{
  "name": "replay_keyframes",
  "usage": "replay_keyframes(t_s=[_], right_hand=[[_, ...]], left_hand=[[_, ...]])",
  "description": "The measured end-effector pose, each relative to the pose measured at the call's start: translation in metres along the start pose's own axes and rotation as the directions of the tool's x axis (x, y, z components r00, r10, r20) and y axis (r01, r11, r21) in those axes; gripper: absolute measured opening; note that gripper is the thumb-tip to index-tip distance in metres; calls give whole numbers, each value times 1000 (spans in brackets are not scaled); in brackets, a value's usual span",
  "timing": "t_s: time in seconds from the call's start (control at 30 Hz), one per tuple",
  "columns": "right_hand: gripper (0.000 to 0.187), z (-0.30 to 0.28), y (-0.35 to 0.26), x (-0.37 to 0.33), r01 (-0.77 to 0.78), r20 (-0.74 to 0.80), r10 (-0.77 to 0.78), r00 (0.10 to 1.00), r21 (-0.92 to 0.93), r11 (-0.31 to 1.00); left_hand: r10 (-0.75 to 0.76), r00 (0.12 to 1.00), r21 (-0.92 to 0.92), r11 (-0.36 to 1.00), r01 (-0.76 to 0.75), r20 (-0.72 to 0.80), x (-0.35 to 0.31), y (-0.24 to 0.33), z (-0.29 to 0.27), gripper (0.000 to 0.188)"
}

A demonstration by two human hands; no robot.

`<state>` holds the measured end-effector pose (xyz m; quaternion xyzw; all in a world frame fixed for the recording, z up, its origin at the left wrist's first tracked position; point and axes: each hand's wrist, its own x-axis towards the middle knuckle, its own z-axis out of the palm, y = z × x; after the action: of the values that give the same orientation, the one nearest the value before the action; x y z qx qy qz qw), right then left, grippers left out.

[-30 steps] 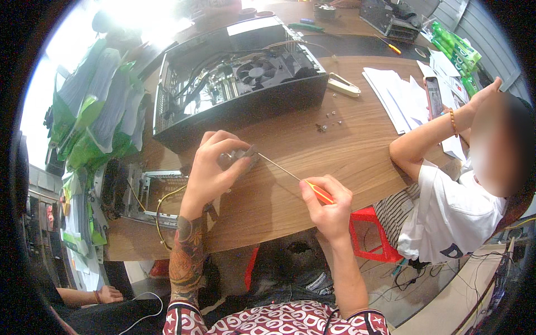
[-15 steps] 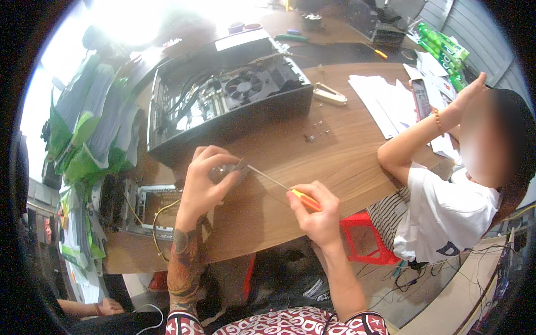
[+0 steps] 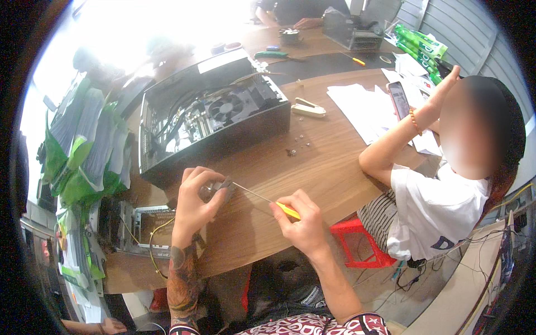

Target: The person removes screws from a computer heat sink and fan assembly using a screwdriver by hand.

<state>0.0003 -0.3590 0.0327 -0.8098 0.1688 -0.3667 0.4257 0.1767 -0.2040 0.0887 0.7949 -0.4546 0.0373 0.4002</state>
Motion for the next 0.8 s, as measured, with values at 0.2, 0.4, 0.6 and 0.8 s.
replay_keyframes(t_s=[0.2,0.4,0.6,0.8], right_hand=[[20,2,-6,1,21,-47,-23,999,-46,999],[18,2,-2,-2,-88,16,87,996,83,993],[13,7,-5,0,-77,35,74,997,83,994],[13,-1,-5,1,6,5,-6,1000,-6,1000]], left_hand=[[15,1000,18,1000,-15,-11,-1,-1,1,19],[1,1000,-22,1000,-1,-2,-2,-2,3,19],[8,1000,15,1000,-8,-12,-3,-3,-7,19],[47,999,-1,999,-47,-20,-1,-10,5,19]])
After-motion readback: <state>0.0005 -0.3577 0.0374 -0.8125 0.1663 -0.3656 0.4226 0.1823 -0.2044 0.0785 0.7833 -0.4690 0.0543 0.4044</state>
